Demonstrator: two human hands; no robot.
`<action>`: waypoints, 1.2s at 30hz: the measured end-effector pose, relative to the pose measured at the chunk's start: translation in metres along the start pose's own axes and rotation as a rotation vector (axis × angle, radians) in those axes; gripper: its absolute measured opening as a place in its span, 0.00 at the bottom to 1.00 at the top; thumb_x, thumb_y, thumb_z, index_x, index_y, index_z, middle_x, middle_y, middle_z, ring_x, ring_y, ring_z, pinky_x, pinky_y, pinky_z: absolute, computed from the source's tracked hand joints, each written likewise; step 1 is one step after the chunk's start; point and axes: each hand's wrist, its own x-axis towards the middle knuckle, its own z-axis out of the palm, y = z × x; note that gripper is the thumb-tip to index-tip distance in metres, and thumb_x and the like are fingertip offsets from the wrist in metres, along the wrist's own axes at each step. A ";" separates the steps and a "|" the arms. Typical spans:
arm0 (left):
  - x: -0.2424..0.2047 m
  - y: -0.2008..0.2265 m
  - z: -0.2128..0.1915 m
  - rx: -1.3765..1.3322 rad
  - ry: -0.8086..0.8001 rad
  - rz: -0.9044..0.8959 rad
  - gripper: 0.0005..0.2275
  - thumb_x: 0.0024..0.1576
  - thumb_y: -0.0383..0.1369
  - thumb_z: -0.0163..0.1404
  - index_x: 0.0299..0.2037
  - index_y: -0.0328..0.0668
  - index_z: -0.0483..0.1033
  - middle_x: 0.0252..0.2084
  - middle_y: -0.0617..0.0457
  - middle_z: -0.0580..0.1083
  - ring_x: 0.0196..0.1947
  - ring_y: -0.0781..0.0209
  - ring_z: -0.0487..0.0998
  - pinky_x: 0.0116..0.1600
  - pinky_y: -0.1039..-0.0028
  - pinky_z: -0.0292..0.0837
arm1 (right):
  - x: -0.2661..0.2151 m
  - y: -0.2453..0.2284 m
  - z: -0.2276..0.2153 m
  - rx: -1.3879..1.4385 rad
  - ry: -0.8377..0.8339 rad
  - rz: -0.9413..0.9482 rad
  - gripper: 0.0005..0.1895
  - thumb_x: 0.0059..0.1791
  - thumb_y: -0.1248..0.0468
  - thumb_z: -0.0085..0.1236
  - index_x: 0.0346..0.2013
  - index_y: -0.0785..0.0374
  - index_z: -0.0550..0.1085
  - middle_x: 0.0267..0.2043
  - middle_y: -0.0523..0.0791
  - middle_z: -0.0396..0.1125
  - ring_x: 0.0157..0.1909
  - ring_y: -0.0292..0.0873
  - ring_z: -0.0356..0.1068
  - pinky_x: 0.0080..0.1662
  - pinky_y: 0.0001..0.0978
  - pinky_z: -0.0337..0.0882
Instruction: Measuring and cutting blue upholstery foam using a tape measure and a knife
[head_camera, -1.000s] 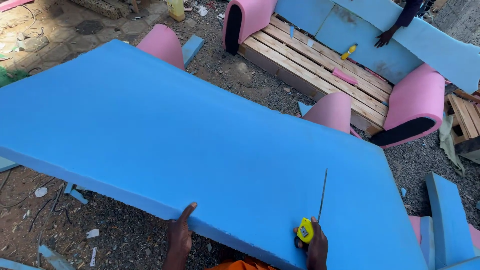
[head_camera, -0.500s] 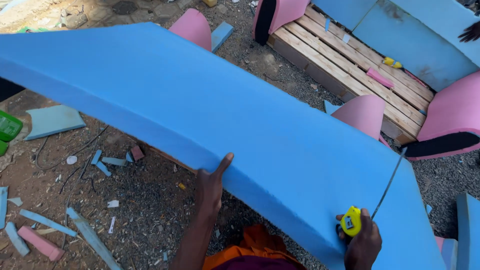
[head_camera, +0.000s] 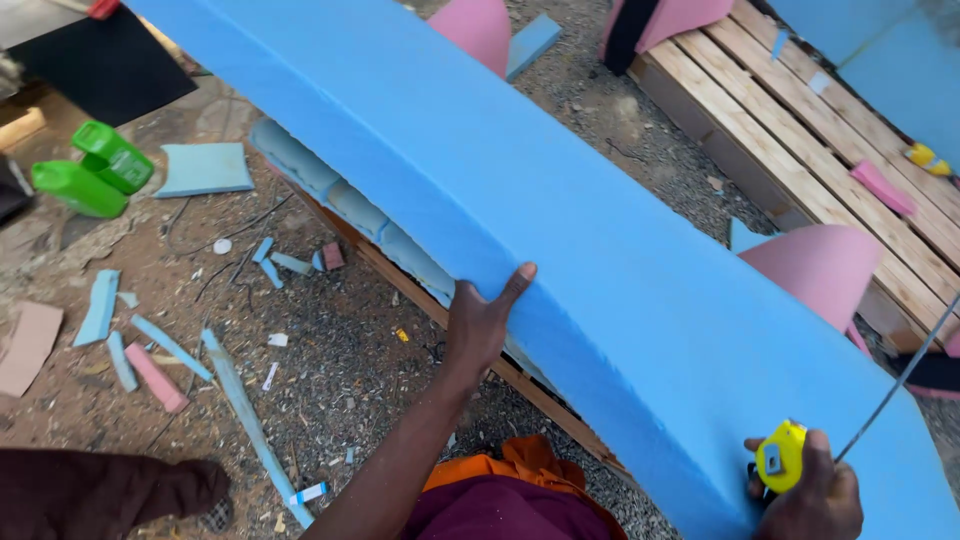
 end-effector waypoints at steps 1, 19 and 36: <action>-0.005 -0.021 -0.009 -0.016 0.036 -0.011 0.41 0.54 0.76 0.59 0.56 0.48 0.65 0.45 0.57 0.54 0.40 0.61 0.56 0.43 0.53 0.59 | 0.024 0.074 0.009 -0.003 -0.041 -0.007 0.22 0.79 0.43 0.58 0.58 0.59 0.80 0.44 0.54 0.84 0.27 0.46 0.69 0.30 0.34 0.67; 0.115 -0.256 -0.139 0.700 -0.637 -0.116 0.58 0.59 0.84 0.51 0.93 0.55 0.64 0.87 0.49 0.77 0.84 0.42 0.81 0.82 0.57 0.79 | 0.008 0.172 0.121 -0.084 0.082 0.332 0.34 0.78 0.40 0.71 0.46 0.60 0.66 0.41 0.65 0.80 0.38 0.61 0.81 0.41 0.49 0.70; 0.264 0.010 -0.173 1.072 -0.511 -0.041 0.32 0.67 0.68 0.59 0.75 0.66 0.89 0.75 0.57 0.92 0.77 0.55 0.90 0.81 0.56 0.82 | -0.232 0.034 0.152 -0.061 0.117 0.688 0.29 0.65 0.39 0.64 0.41 0.59 0.67 0.39 0.60 0.90 0.25 0.49 0.70 0.31 0.43 0.70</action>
